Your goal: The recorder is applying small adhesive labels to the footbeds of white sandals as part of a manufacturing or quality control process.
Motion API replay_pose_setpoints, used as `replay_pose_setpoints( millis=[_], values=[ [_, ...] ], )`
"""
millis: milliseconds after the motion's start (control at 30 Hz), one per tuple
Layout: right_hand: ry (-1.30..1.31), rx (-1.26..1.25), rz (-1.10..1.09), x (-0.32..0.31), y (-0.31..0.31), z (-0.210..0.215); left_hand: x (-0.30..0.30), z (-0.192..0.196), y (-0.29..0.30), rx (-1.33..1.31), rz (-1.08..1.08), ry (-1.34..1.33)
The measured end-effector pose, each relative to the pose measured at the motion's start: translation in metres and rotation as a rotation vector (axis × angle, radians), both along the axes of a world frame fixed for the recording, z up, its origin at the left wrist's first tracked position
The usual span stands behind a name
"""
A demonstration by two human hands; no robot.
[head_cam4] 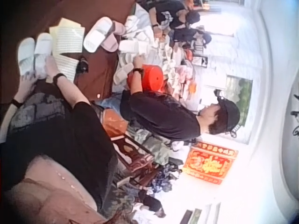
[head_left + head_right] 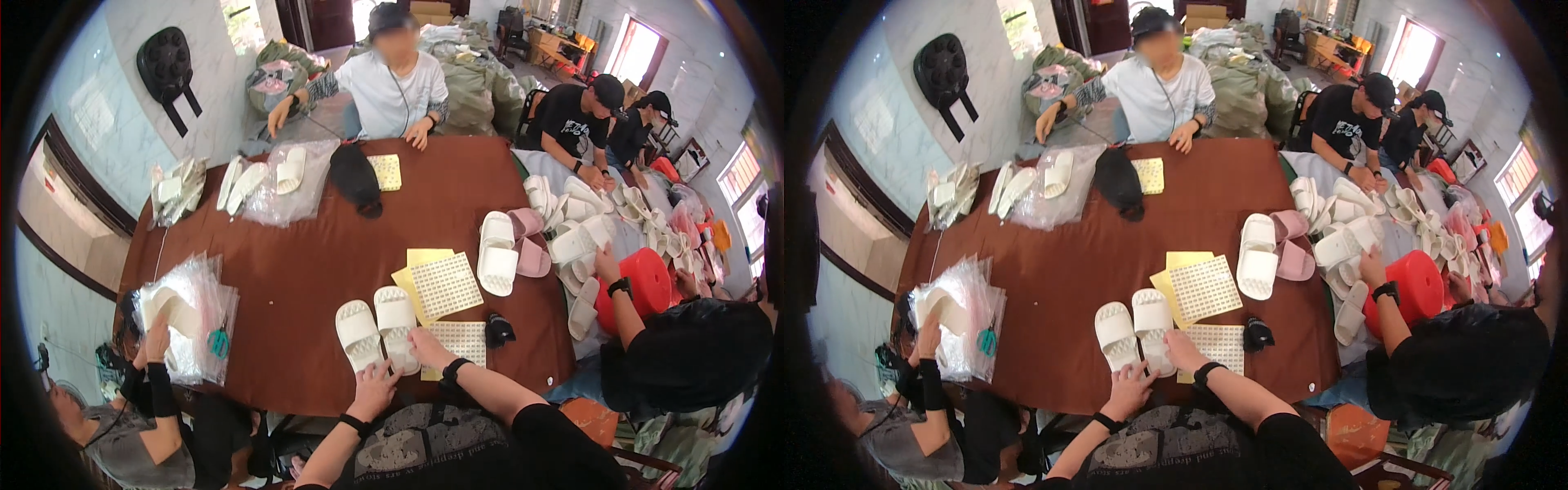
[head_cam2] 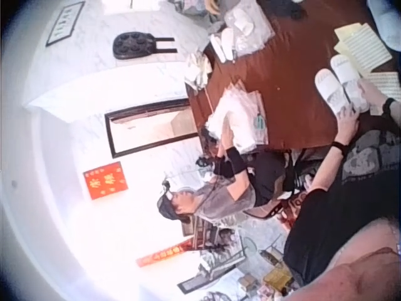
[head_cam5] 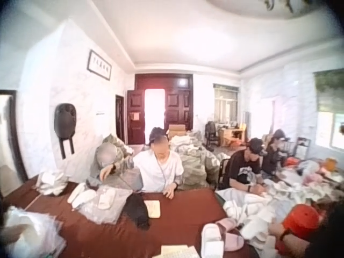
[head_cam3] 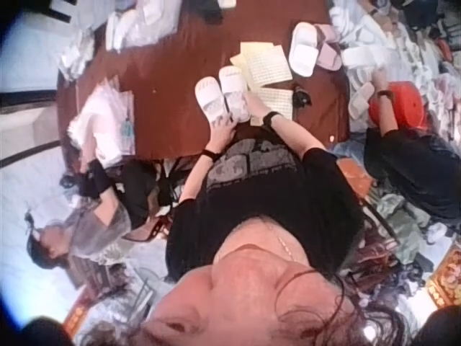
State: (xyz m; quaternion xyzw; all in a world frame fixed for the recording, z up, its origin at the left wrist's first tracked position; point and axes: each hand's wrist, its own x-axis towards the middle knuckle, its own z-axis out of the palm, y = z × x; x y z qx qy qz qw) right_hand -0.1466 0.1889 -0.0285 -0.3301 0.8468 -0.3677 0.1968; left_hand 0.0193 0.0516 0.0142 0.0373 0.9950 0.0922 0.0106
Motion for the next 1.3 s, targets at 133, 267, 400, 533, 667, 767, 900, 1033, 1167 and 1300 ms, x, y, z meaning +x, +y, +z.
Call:
replay_pose_setpoints(
  millis=[133, 267, 400, 533, 667, 767, 900, 1033, 1167, 1300],
  values=[
    [0.007, -0.029, 0.023, 0.000, -0.001, 0.002, 0.000, 0.002, 0.000, 0.015, -0.004, 0.003],
    [0.032, -0.037, 0.009, 0.000, -0.002, 0.000, -0.001, 0.002, -0.001, 0.007, -0.012, -0.012],
    [0.026, -0.047, 0.005, 0.001, -0.003, 0.001, -0.002, 0.002, -0.003, -0.018, -0.018, -0.030],
    [0.032, -0.062, 0.003, 0.000, -0.003, 0.003, -0.003, 0.002, -0.004, -0.022, -0.016, -0.019],
    [-0.006, -0.046, -0.005, 0.000, -0.003, 0.005, -0.003, 0.003, -0.003, -0.023, -0.018, -0.037],
    [0.002, -0.031, 0.001, 0.001, -0.001, 0.003, -0.002, 0.005, -0.002, -0.021, -0.018, -0.049],
    [-0.023, -0.033, -0.016, 0.003, 0.000, 0.001, 0.001, 0.007, 0.001, -0.016, -0.012, -0.059],
    [-0.011, -0.052, -0.017, 0.003, 0.000, -0.003, 0.002, 0.004, 0.000, -0.025, -0.018, -0.070],
    [0.019, -0.111, -0.051, -0.001, -0.003, -0.008, -0.001, -0.001, -0.003, -0.009, -0.019, -0.030],
    [-0.010, -0.121, -0.061, -0.007, -0.004, -0.006, -0.006, 0.011, -0.005, 0.006, 0.003, -0.076]
  ],
)
